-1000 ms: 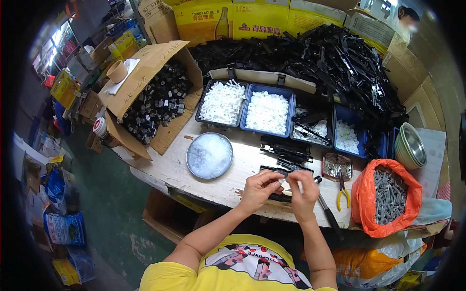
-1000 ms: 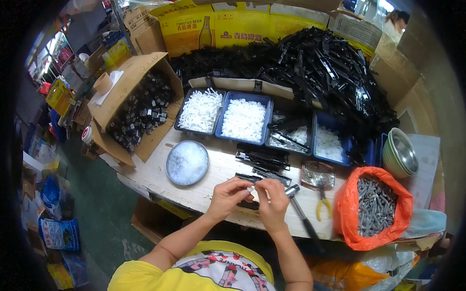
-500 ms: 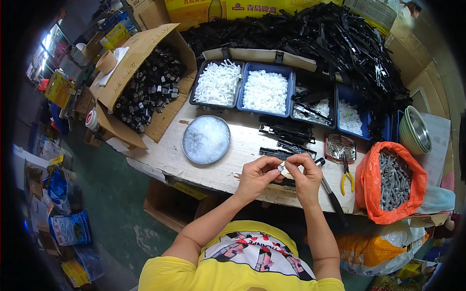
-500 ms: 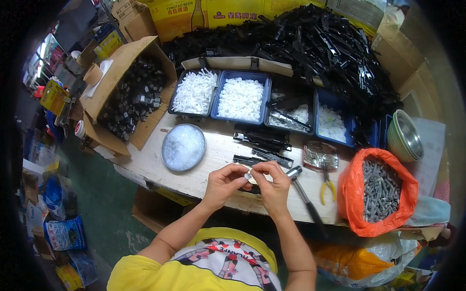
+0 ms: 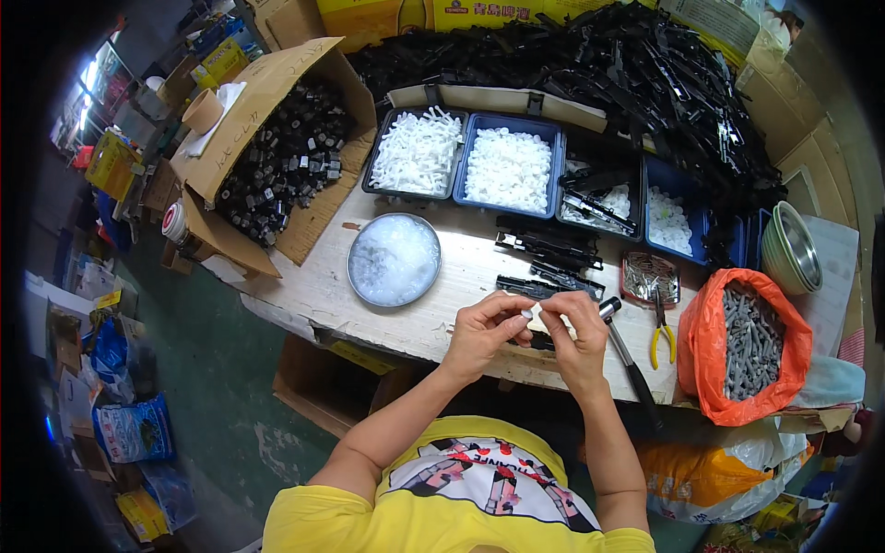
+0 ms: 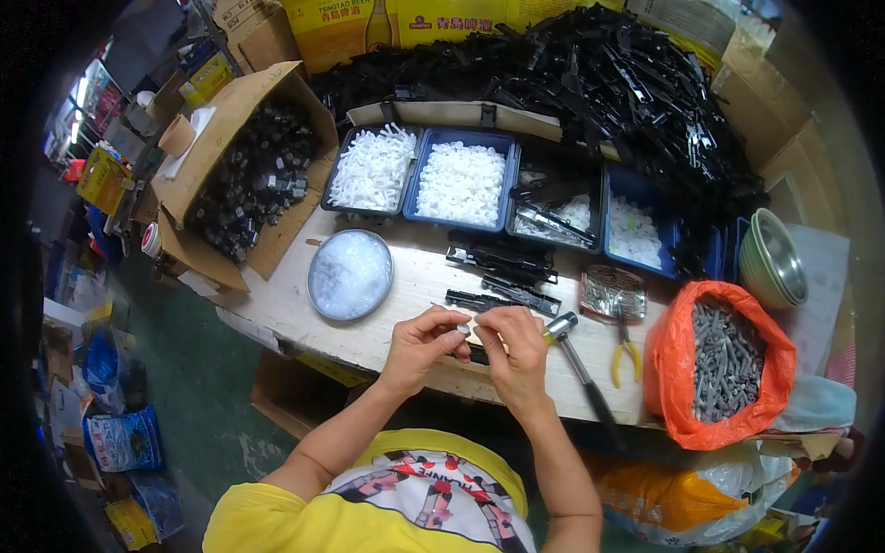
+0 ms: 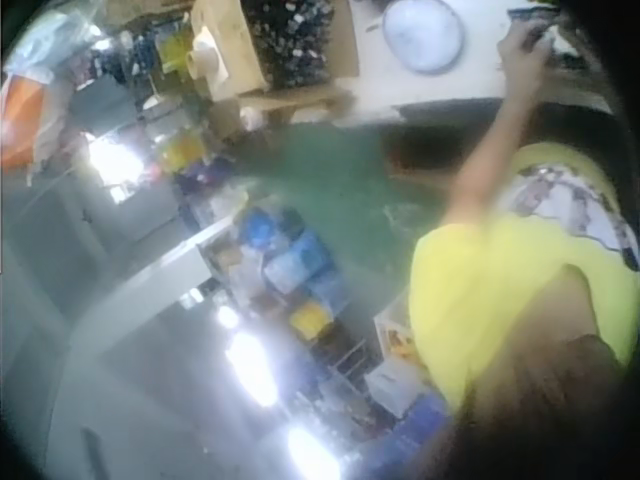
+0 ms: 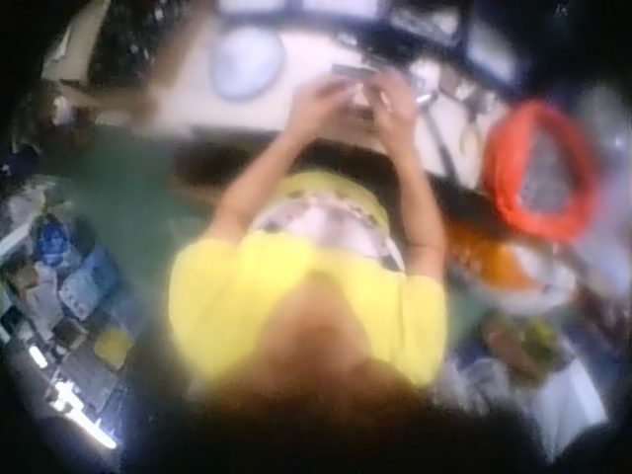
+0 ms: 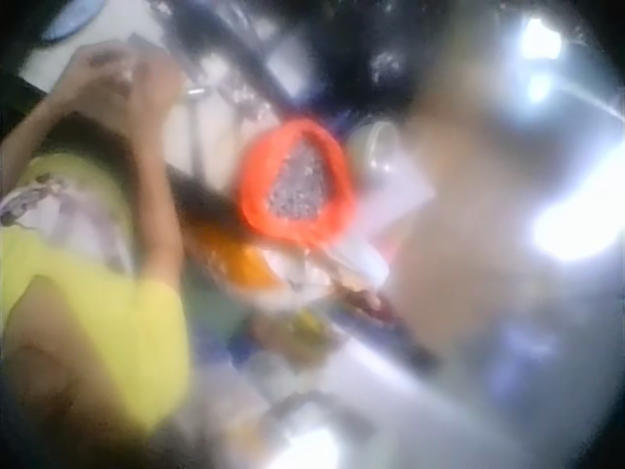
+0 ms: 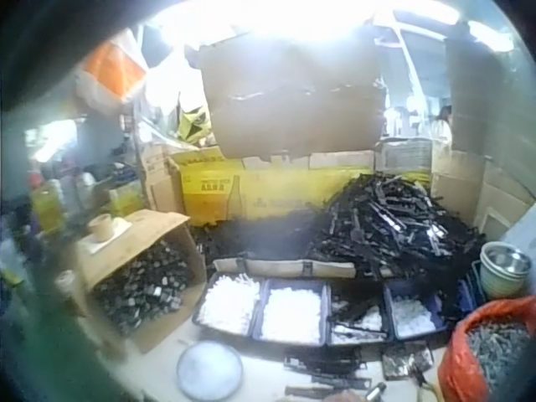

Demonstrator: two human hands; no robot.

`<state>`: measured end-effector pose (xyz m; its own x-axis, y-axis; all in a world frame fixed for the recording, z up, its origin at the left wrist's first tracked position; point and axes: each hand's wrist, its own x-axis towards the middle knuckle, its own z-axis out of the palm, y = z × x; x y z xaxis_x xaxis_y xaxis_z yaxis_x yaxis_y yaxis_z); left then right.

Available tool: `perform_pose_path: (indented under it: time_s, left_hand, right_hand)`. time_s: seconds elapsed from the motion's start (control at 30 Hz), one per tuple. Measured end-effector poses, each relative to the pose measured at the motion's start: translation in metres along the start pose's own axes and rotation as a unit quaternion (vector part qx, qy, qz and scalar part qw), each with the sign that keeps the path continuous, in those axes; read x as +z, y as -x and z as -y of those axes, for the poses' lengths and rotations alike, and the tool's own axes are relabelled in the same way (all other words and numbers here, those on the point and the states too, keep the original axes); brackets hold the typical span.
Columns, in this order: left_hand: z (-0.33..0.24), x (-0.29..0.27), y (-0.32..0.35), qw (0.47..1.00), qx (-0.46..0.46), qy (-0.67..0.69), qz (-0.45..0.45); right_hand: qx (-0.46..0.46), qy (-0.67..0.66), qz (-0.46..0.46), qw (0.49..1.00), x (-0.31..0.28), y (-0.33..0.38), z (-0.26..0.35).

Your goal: The person assembles small metal lock bodies by inserting white plastic pins and metal components, then uses a hammer to tap them into place. The person places finished units into a cardboard box and continues the process with new parts from trays and a bag.

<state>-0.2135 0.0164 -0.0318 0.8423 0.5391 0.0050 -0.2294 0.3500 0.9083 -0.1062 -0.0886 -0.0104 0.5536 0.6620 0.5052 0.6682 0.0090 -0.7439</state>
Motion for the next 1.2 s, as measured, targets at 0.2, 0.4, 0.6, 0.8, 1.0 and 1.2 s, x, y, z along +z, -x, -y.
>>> perform_pose_path:
  time_s: [0.2,0.4,0.6,0.8,1.0,1.2]
  left_hand:
    - [0.001,-0.001,0.003,0.996,-0.051,0.08,-0.002]
    - [0.003,-0.006,0.005,0.993,-0.042,0.107,0.012]
    - [-0.003,-0.005,0.007,0.999,-0.047,-0.013,-0.005]
    - [-0.008,-0.025,0.005,0.968,0.002,-0.251,-0.02]
    - [0.007,-0.031,0.002,0.951,-0.009,-0.308,-0.002]
    - [0.002,-0.027,-0.001,0.928,-0.009,-0.372,0.016]
  right_hand:
    - [-0.014,-0.008,0.027,1.0,0.007,0.004,0.001]
    - [-0.024,-0.042,0.042,0.998,0.011,0.002,0.001]
    - [-0.023,0.003,0.056,0.998,0.01,0.005,-0.006]
    - [-0.04,0.147,0.14,0.978,0.009,0.022,-0.014]
    - [-0.067,0.2,0.141,0.967,0.021,0.025,-0.015]
    - [-0.079,0.212,0.131,0.965,0.026,0.028,-0.02]
